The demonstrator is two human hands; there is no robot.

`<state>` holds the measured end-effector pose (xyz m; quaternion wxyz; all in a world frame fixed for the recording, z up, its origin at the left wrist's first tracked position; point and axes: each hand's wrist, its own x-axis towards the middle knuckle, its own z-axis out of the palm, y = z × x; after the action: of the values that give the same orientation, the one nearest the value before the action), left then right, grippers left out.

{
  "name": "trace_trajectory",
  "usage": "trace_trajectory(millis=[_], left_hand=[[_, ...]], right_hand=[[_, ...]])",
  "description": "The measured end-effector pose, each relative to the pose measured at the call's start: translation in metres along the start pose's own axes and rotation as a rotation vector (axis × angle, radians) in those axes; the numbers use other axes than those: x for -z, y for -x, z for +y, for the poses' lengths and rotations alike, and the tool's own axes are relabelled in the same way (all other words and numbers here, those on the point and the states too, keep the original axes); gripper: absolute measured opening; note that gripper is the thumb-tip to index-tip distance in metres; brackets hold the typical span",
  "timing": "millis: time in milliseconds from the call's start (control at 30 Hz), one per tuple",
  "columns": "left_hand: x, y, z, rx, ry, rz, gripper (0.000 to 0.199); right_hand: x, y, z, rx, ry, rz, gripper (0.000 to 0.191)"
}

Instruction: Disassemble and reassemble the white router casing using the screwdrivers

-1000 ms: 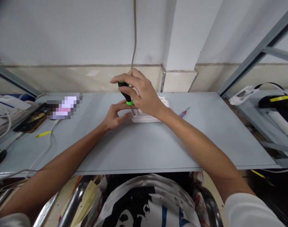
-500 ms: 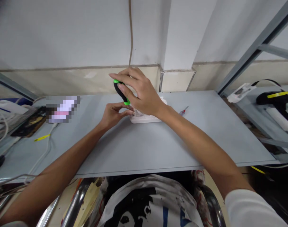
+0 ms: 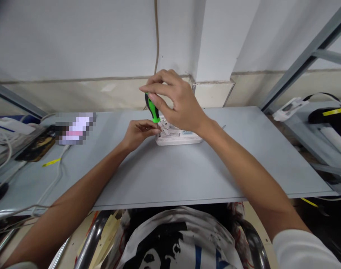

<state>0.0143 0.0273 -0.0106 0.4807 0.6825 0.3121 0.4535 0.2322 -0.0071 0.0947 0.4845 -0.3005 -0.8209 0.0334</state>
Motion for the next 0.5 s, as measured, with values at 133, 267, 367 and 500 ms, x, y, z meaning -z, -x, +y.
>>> trace_trajectory(millis=[133,267,367,500], left_hand=[[-0.001,-0.003,0.001,-0.007,0.023,0.069,0.034],[-0.006,-0.002,0.005,0.065,0.074,-0.026,0.031],[-0.011,-0.001,0.005,0.061,0.049,0.016,0.028],[-0.01,0.001,0.004,0.066,0.039,0.044,0.041]], right_hand=[[0.007,-0.002,0.001,-0.014,-0.016,-0.011,0.027],[0.009,-0.004,0.001,0.008,-0.038,-0.037,0.028],[0.01,-0.006,0.0,0.035,-0.053,-0.026,0.026],[0.013,-0.007,-0.003,0.048,-0.062,-0.018,0.026]])
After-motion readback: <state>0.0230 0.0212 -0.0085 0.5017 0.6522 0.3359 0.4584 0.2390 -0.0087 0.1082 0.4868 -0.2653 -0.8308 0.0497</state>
